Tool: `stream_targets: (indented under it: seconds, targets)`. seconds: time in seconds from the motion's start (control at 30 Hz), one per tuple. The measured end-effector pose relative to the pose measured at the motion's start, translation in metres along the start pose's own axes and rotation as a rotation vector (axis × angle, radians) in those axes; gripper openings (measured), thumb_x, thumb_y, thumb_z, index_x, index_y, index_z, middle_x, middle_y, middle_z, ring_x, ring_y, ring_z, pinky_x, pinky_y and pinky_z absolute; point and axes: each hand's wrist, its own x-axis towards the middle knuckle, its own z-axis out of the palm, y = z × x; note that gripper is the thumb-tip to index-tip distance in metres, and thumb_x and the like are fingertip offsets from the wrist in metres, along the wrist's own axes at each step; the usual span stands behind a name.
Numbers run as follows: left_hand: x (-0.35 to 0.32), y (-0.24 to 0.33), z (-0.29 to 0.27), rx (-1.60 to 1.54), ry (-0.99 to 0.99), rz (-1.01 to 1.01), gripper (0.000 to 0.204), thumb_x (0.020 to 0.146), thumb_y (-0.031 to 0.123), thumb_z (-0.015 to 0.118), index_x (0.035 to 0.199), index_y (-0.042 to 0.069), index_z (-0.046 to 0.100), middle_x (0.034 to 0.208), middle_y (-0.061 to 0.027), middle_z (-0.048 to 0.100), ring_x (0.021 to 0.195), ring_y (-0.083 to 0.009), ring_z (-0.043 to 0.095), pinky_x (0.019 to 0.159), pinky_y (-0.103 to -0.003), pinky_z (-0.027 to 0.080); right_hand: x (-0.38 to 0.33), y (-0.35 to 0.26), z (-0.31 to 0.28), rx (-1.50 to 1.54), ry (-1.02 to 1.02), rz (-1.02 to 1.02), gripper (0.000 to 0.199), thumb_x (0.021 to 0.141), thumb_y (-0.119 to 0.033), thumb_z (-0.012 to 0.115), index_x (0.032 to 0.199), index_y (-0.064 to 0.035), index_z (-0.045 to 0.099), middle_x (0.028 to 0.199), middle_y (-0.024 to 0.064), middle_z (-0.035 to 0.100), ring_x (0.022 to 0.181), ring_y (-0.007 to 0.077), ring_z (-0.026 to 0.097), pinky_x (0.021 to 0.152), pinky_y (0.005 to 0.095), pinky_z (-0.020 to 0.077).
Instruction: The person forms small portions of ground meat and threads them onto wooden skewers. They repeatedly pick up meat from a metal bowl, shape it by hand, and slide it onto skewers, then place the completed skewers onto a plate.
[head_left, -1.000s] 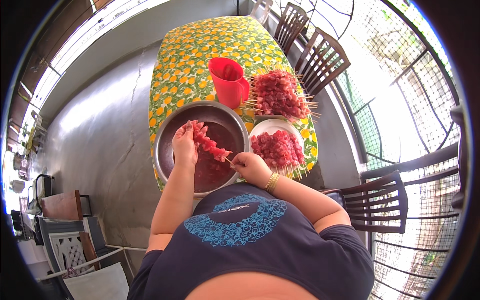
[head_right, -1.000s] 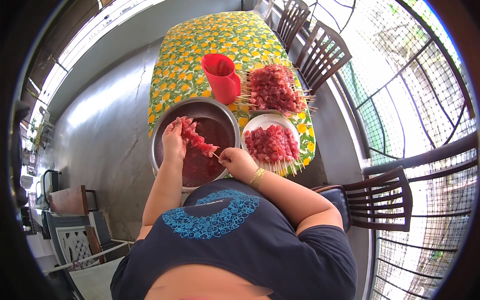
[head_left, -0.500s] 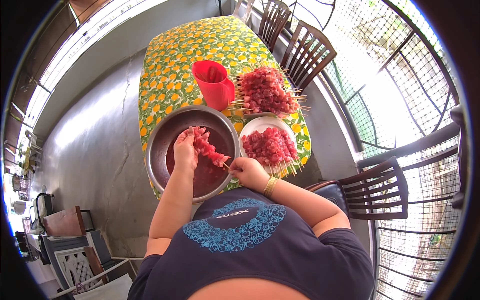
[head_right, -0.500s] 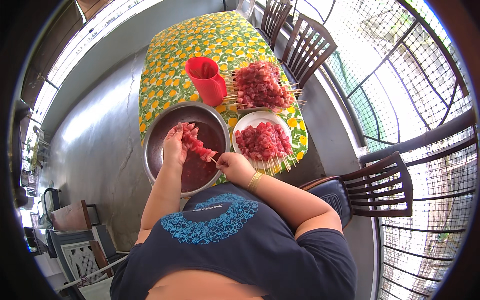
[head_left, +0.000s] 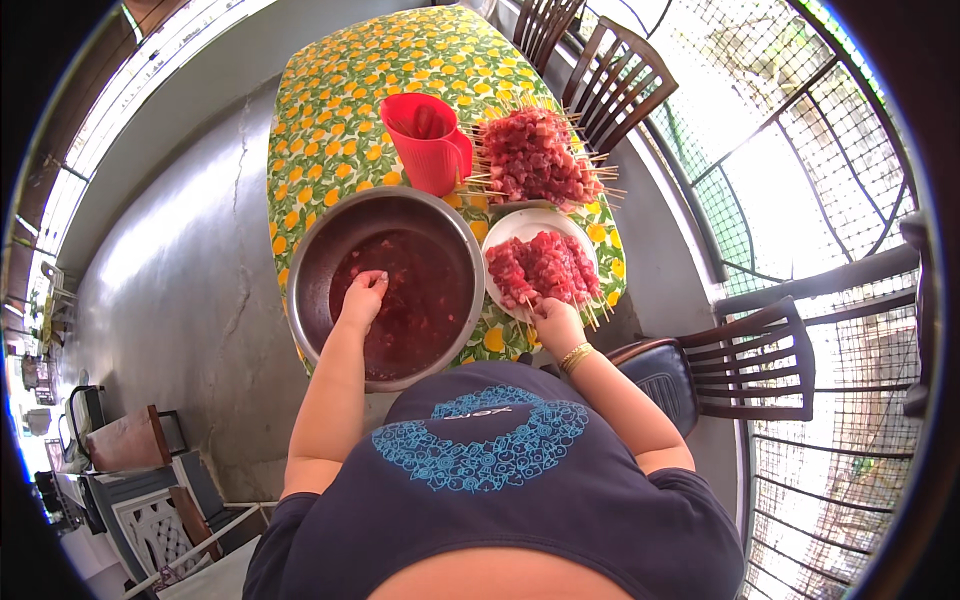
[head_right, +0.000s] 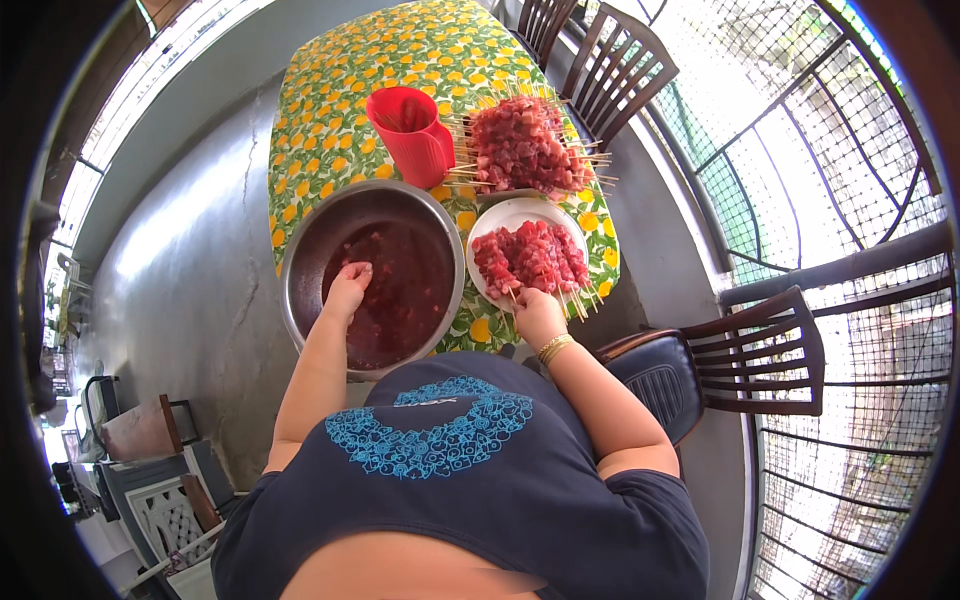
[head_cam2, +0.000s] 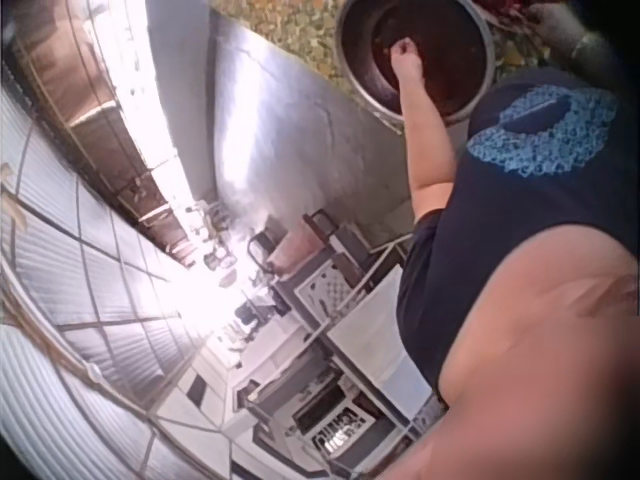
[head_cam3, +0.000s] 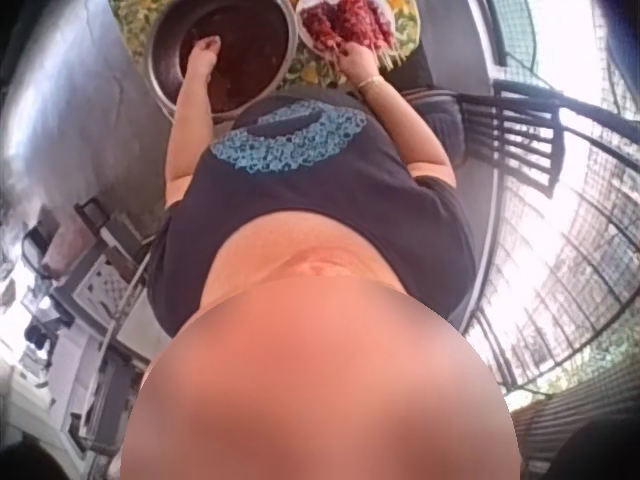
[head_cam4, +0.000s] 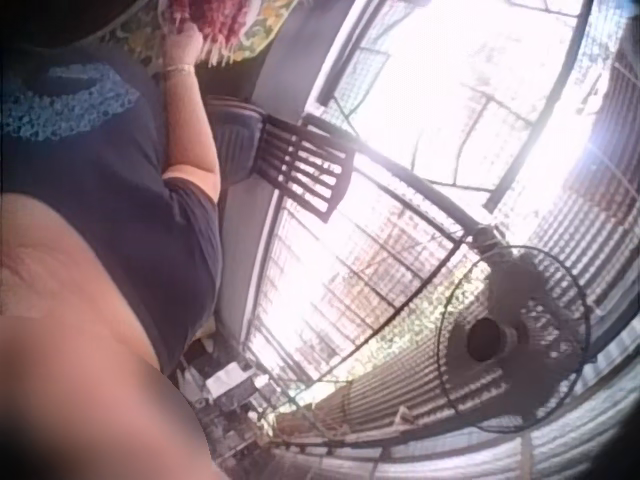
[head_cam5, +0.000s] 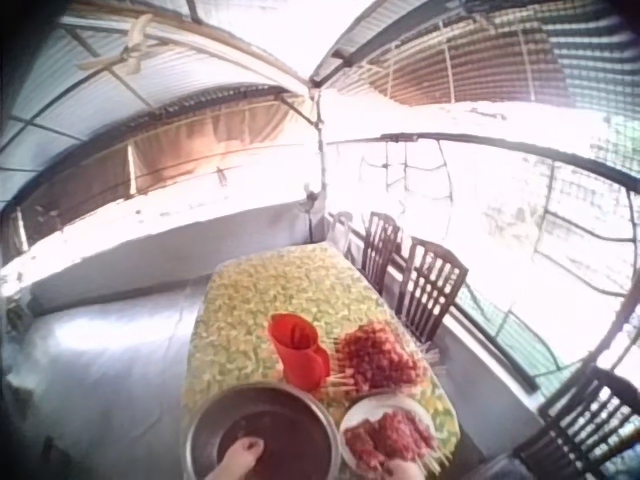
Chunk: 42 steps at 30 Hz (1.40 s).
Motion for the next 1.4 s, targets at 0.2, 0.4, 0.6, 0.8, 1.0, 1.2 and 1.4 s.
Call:
stream_targets:
  seconds: [0.2,0.4,0.6,0.8,1.0,1.2,1.4]
  targets:
    - [0.024,-0.026,-0.018,0.744,0.215,0.127,0.051,0.086,0.033,0.072,0.128,0.007,0.06,0.129,-0.0232,0.058,0.124,-0.0394,0.051,0.106,-0.047,0.04,-0.006,0.003,0.002,-0.276,-0.008,0.022,0.024,0.086,-0.025,0.067,0.089,-0.002,0.067,0.089,0.0223,0.069,0.089,0.04,0.066,0.08,0.051,0.0514]
    - [0.061,0.004,-0.024,0.747,0.255,0.053,0.063,0.086,0.046,0.068,0.139,0.017,0.05,0.134,-0.0194,0.05,0.124,-0.0423,0.048,0.107,-0.049,0.039,-0.032,-0.033,-0.032,-0.401,0.007,0.039,0.023,0.087,-0.029,0.064,0.094,-0.0073,0.068,0.091,0.0179,0.07,0.088,0.0372,0.067,0.077,0.0493,0.0526]
    - [0.063,0.057,0.047,0.78,-0.059,0.122,0.062,0.083,0.05,0.071,0.135,0.02,0.053,0.14,-0.0174,0.043,0.131,-0.0397,0.041,0.103,-0.059,0.042,-0.023,-0.11,-0.053,-0.358,0.108,-0.101,0.023,0.089,-0.029,0.063,0.097,-0.0084,0.069,0.09,0.0155,0.069,0.089,0.0358,0.066,0.077,0.0478,0.0513]
    - [0.002,0.044,0.079,0.987,-0.532,0.452,0.051,0.08,0.033,0.072,0.128,0.02,0.061,0.138,-0.018,0.046,0.127,-0.0413,0.047,0.1,-0.05,0.047,0.073,-0.202,-0.062,-0.292,0.277,-0.499,0.018,0.088,-0.024,0.062,0.086,-0.0079,0.068,0.088,0.0152,0.067,0.085,0.0356,0.064,0.075,0.0465,0.0512]
    - [-0.033,0.023,0.037,0.819,-0.474,0.364,0.02,0.085,0.013,0.058,0.097,0.011,0.074,0.102,-0.0159,0.071,0.099,-0.0356,0.067,0.086,-0.048,0.053,0.245,-0.275,-0.042,-0.275,0.189,-0.583,0.025,0.086,-0.03,0.067,0.089,-0.0065,0.072,0.085,0.0179,0.069,0.082,0.0361,0.066,0.076,0.0441,0.051]
    - [-0.057,0.024,-0.019,0.907,-0.113,0.288,0.016,0.083,0.023,0.064,0.086,0.01,0.074,0.096,-0.0137,0.071,0.092,-0.0341,0.07,0.076,-0.047,0.056,0.399,-0.288,0.028,-0.792,-0.029,-0.576,0.033,0.092,-0.034,0.054,0.099,-0.0073,0.072,0.102,0.0228,0.07,0.098,0.038,0.068,0.085,0.0494,0.0533]
    - [-0.076,0.029,-0.05,0.686,0.01,0.195,0.023,0.079,0.02,0.071,0.097,0.007,0.074,0.104,-0.0169,0.069,0.101,-0.0356,0.067,0.083,-0.049,0.055,0.438,-0.273,0.044,-0.615,-0.013,-0.648,0.021,0.087,-0.013,0.053,0.097,-0.0058,0.071,0.099,0.0231,0.07,0.094,0.0418,0.067,0.083,0.0478,0.0522]
